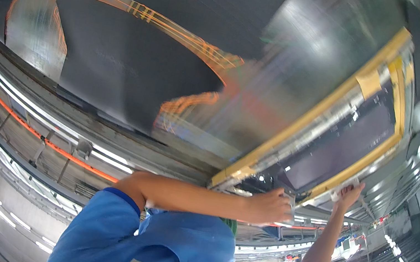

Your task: The person uses a squeegee to pull ink across a screen printing frame, repeatedly smoothing the ink layer over the stencil. The person then lifts the frame and scrapes excess ink from the squeegee before returning to the frame to continue printing.

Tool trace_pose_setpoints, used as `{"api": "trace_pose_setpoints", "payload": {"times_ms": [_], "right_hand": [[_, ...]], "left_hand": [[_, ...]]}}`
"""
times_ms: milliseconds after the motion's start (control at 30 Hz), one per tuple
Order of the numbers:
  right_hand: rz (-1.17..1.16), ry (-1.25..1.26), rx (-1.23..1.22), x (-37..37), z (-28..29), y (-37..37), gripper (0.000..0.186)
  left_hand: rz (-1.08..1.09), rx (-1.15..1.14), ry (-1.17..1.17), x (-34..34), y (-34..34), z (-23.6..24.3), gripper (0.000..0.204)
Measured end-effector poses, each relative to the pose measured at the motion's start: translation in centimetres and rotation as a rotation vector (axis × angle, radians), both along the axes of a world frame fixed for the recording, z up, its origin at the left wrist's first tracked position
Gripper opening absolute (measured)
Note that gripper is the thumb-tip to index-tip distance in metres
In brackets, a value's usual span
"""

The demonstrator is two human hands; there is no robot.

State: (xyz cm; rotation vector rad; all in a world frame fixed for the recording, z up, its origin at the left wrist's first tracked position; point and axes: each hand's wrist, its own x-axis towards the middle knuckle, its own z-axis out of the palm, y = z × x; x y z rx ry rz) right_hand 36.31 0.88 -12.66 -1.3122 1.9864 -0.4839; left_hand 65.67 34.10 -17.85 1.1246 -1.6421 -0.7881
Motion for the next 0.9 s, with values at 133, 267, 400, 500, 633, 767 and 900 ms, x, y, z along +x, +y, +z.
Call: {"api": "trace_pose_setpoints", "payload": {"times_ms": [133, 267, 400, 500, 633, 767, 900], "right_hand": [[0.098, -0.125, -0.208, 1.7, -2.3, 1.3, 0.038], [0.197, -0.254, -0.299, 6.2, -1.8, 3.0, 0.023], [0.204, -0.444, -0.249, 5.9, -2.5, 3.2, 0.026], [0.308, -0.519, -0.295, 5.9, -3.5, 3.5, 0.025], [0.31, -0.244, -0.498, 7.0, -3.5, 3.8, 0.023], [0.298, -0.261, -0.455, 7.8, -1.6, 4.8, 0.023], [0.278, -0.244, -0.517, 7.7, -1.7, 5.3, 0.022]], "left_hand": [[-0.119, -0.013, -0.075, 1.2, -0.1, 0.4, 0.033], [-0.106, 0.023, -0.239, 0.2, 1.5, 2.1, 0.031], [0.202, 0.058, -0.642, -2.7, 2.6, 4.1, 0.041], [0.205, 0.247, -0.714, -4.0, 2.3, 4.5, 0.044], [0.344, 0.219, -0.504, -5.5, 0.5, 6.5, 0.043], [0.394, 0.105, -0.625, -8.8, -1.4, 6.1, 0.045], [0.335, 0.122, -0.82, -10.3, 0.3, 5.1, 0.049]]}}
